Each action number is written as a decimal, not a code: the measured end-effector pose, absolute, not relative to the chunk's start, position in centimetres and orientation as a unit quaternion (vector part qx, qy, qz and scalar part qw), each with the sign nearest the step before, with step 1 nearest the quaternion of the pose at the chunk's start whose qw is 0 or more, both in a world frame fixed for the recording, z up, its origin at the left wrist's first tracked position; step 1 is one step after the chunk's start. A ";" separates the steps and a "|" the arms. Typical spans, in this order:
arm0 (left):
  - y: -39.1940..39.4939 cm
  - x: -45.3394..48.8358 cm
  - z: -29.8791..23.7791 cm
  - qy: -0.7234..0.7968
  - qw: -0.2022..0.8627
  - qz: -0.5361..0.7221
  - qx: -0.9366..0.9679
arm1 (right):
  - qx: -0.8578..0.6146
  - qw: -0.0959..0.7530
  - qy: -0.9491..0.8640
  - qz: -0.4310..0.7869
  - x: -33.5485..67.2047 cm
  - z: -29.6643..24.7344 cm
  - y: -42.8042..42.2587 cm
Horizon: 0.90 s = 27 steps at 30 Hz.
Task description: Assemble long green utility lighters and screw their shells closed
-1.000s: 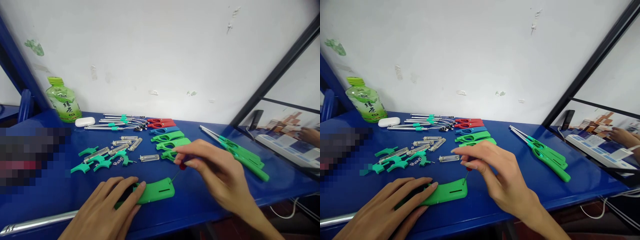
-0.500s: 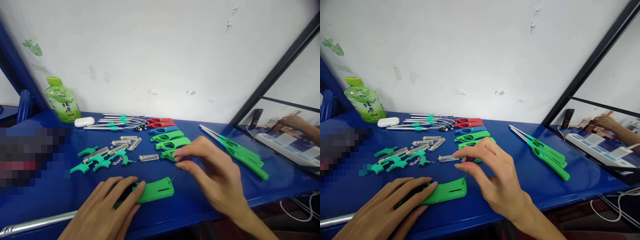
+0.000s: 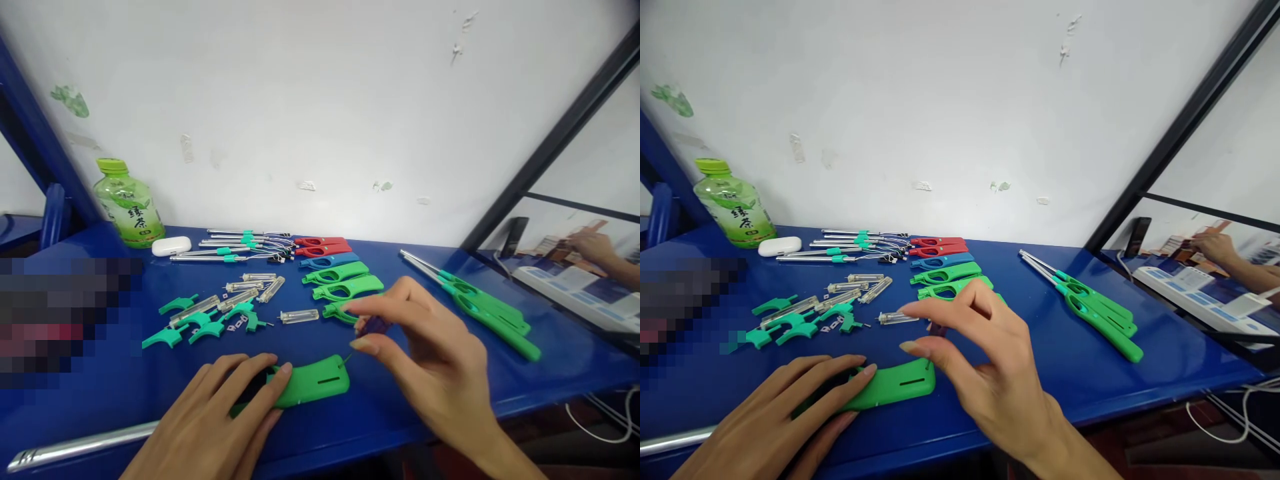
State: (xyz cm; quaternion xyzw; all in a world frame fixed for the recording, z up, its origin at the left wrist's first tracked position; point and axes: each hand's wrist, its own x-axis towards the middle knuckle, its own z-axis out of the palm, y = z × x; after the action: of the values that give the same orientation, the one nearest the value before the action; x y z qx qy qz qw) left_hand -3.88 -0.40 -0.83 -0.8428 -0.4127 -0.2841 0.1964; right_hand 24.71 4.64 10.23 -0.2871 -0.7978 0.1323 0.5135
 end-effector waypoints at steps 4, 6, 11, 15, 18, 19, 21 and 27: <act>-0.4 -3.8 -0.6 -0.407 0.191 -0.287 -0.846 | -0.286 0.467 -0.818 0.174 25.0 10.9 4.4; -0.5 -3.8 -0.5 -0.409 0.189 -0.290 -0.844 | -0.288 0.483 -0.807 0.179 25.0 11.0 4.4; -0.5 -3.8 -0.3 -0.406 0.192 -0.303 -0.841 | -0.309 0.535 -0.781 0.097 24.9 10.8 4.8; -0.3 -3.8 -0.5 -0.406 0.193 -0.301 -0.841 | -0.298 0.473 -0.817 0.139 25.7 11.4 4.8; -0.2 -4.0 -0.8 -0.410 0.185 -0.299 -0.842 | -0.273 0.464 -0.823 0.180 26.0 11.5 5.0; -0.2 -4.1 -0.8 -0.410 0.183 -0.301 -0.841 | -0.277 0.476 -0.817 0.172 25.8 11.4 5.1; -0.2 -4.2 -0.9 -0.412 0.181 -0.300 -0.841 | -0.293 0.500 -0.804 0.133 25.5 11.2 5.4; -0.3 -4.2 -0.9 -0.416 0.193 -0.297 -0.838 | -0.283 0.473 -0.830 0.080 25.8 10.7 5.7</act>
State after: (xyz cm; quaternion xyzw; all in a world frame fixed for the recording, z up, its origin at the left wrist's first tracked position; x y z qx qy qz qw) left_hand -4.22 -0.30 -0.88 -0.8376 -0.4159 -0.2973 0.1928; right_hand 25.78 5.71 10.67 -0.2827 -0.8305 0.0801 0.4733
